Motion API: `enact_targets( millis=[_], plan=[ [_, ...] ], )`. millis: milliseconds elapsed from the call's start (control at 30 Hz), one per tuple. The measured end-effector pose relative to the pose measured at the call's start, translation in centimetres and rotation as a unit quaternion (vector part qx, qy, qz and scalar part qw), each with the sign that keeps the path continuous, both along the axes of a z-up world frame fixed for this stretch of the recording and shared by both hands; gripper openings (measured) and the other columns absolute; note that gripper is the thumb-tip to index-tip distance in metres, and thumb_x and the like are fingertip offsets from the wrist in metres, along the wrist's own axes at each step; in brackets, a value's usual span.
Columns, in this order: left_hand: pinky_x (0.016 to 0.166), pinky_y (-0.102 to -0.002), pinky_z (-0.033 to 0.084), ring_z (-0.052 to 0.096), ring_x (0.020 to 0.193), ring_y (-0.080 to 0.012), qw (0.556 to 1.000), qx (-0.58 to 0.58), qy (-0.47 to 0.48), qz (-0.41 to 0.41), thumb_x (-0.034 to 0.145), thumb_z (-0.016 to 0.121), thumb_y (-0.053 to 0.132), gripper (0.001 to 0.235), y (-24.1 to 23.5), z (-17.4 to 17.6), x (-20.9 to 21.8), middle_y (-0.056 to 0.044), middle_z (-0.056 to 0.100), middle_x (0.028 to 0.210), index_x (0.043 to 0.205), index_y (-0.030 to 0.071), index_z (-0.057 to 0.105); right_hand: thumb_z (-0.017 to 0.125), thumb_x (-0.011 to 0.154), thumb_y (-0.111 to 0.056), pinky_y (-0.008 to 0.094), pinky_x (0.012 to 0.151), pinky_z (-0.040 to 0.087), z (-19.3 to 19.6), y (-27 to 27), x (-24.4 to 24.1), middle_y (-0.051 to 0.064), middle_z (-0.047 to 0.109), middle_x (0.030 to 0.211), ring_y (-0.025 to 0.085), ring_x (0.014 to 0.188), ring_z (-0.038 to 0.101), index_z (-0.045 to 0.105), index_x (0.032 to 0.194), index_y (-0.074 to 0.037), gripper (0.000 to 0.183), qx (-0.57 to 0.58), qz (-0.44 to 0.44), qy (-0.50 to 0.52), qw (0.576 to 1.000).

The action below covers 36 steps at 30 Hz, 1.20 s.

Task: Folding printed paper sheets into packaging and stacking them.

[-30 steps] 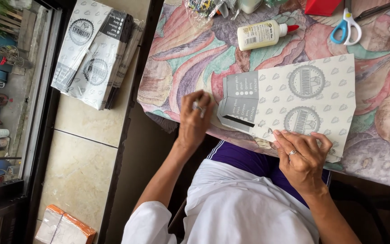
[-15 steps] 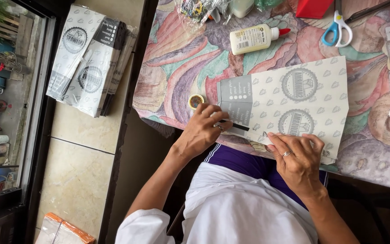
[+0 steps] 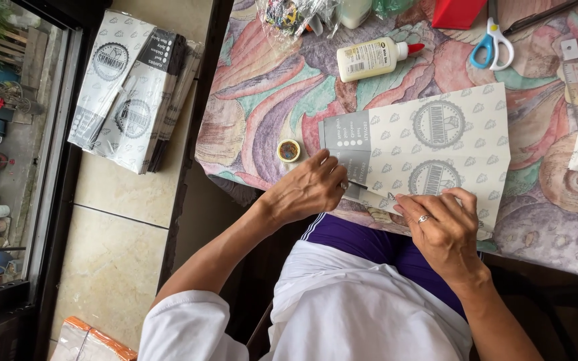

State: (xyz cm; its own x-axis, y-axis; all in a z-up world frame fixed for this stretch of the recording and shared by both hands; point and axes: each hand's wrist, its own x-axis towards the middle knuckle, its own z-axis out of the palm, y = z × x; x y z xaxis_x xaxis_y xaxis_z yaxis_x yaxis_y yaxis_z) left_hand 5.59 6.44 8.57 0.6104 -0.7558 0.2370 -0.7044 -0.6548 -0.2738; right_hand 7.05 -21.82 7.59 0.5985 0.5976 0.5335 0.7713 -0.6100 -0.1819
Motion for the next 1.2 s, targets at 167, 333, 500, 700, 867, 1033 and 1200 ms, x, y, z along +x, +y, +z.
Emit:
enact_targets(
  millis=[167,333,500,700,867,1033,1200],
  plan=[
    [0.107,-0.057,0.046,0.064,0.108,-0.0307,0.988,-0.144,-0.003,0.059,0.076,0.080,-0.003,0.015,-1.1,1.3,0.3,-0.012,0.069,0.093,0.087,0.005,0.074,0.084,0.089,-0.011,0.044,0.102,0.051,0.2,0.1,0.3,0.003,0.070,0.081,0.018,0.066,0.064,0.077,0.096,-0.010,0.010,0.007,0.013,-0.028,0.999],
    [0.085,-0.050,0.057,0.066,0.089,-0.0302,0.934,-0.322,-0.124,0.091,0.094,0.070,0.006,0.010,-4.9,-2.2,-2.6,-0.015,0.066,0.097,0.104,0.004,0.072,0.087,0.087,-0.008,0.044,0.100,0.054,-0.3,0.3,0.8,0.004,0.069,0.080,0.018,0.064,0.063,0.078,0.095,-0.009,0.012,0.034,0.023,-0.065,0.997],
    [0.081,-0.047,0.058,0.069,0.086,-0.0339,0.910,-0.381,-0.122,0.111,0.100,0.065,0.012,0.014,-6.9,-3.5,-3.4,-0.018,0.067,0.095,0.098,0.000,0.071,0.087,0.085,-0.005,0.045,0.098,0.055,-0.7,0.5,0.9,0.003,0.067,0.076,0.017,0.061,0.061,0.079,0.095,-0.008,0.013,0.042,0.027,-0.082,0.995],
    [0.081,-0.046,0.057,0.070,0.086,-0.0338,0.898,-0.405,-0.129,0.111,0.100,0.066,0.013,0.015,-6.9,-4.3,-3.4,-0.017,0.069,0.092,0.096,0.000,0.072,0.085,0.086,-0.003,0.048,0.097,0.055,-0.9,0.1,1.7,0.003,0.064,0.073,0.017,0.059,0.059,0.079,0.093,-0.006,0.010,0.058,0.038,-0.099,0.993],
    [0.087,-0.037,0.055,0.070,0.100,-0.0249,0.912,-0.377,-0.071,0.145,0.102,0.071,0.018,0.016,-6.4,-2.4,-4.1,-0.010,0.068,0.106,0.104,0.003,0.070,0.089,0.094,0.014,0.049,0.101,0.048,2.5,-1.3,2.5,0.010,0.073,0.082,0.022,0.073,0.064,0.078,0.097,0.005,0.015,0.135,0.023,-0.061,0.989],
    [0.082,-0.036,0.050,0.065,0.093,-0.0254,0.907,-0.391,-0.050,0.151,0.104,0.067,0.017,0.015,-6.8,-1.3,-3.7,-0.010,0.064,0.101,0.100,0.003,0.065,0.091,0.085,0.014,0.045,0.096,0.047,2.5,1.0,3.1,0.006,0.070,0.073,0.018,0.063,0.062,0.077,0.085,-0.001,0.021,0.036,0.050,-0.090,0.994],
    [0.074,-0.039,0.044,0.059,0.085,-0.0278,0.904,-0.380,-0.019,0.196,0.107,0.065,0.025,0.025,-7.2,-1.7,-3.7,-0.014,0.063,0.114,0.119,0.004,0.058,0.090,0.085,0.013,0.045,0.092,0.048,2.5,2.1,3.2,0.004,0.060,0.066,0.020,0.058,0.057,0.064,0.080,-0.005,0.032,0.002,0.086,-0.090,0.992]
  ],
)
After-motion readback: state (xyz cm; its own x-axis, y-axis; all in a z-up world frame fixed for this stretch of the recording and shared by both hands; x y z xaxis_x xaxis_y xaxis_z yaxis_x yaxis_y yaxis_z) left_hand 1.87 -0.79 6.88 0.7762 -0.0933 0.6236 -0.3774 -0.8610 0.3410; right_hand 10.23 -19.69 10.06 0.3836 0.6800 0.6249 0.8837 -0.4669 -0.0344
